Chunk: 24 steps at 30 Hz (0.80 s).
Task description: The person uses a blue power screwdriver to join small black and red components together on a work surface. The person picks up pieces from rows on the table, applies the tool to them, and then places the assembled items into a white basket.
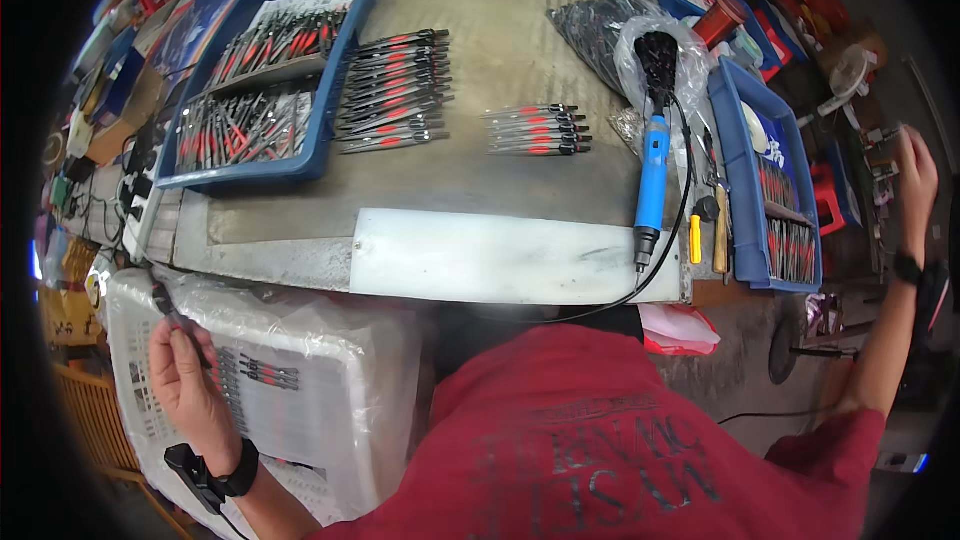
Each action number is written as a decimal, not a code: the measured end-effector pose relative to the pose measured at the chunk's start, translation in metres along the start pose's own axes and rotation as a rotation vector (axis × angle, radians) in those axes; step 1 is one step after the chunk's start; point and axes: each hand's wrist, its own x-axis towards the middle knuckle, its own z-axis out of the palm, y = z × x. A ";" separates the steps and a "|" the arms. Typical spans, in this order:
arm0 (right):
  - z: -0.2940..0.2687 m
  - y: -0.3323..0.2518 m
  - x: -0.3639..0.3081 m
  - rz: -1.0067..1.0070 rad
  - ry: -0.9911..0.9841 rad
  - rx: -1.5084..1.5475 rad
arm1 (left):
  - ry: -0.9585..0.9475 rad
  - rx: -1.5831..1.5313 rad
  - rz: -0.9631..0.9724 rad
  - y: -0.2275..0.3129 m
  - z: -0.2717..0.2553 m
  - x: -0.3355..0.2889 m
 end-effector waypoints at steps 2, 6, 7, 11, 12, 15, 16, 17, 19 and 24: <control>0.057 -0.073 0.039 -0.103 -0.135 0.257 | 0.004 0.088 -0.003 0.000 -0.002 -0.004; 0.160 -0.186 0.059 -0.331 -0.528 0.387 | -0.040 0.120 -0.106 0.003 -0.011 -0.007; 0.187 -0.205 0.056 -0.477 -0.501 0.339 | -0.104 0.132 -0.115 0.005 -0.017 -0.003; 0.280 -0.244 0.033 -0.568 -0.766 0.263 | -0.169 0.011 -0.189 -0.001 -0.035 0.003; 0.298 -0.247 0.025 -0.580 -0.786 0.259 | -0.194 -0.042 -0.197 -0.001 -0.042 0.004; 0.331 -0.242 0.008 -0.634 -0.841 0.275 | -0.133 0.043 -0.269 -0.003 -0.067 0.000; 0.338 -0.240 0.004 -0.643 -0.848 0.305 | -0.116 0.083 -0.269 -0.004 -0.078 -0.003; 0.344 -0.239 0.000 -0.628 -0.850 0.313 | -0.072 0.175 -0.289 -0.006 -0.089 -0.006; 0.353 -0.237 -0.005 -0.620 -0.822 0.323 | -0.069 0.264 -0.359 -0.008 -0.110 -0.013; 0.369 -0.237 -0.011 -0.513 -0.819 0.425 | -0.106 0.443 -0.531 -0.025 -0.143 -0.043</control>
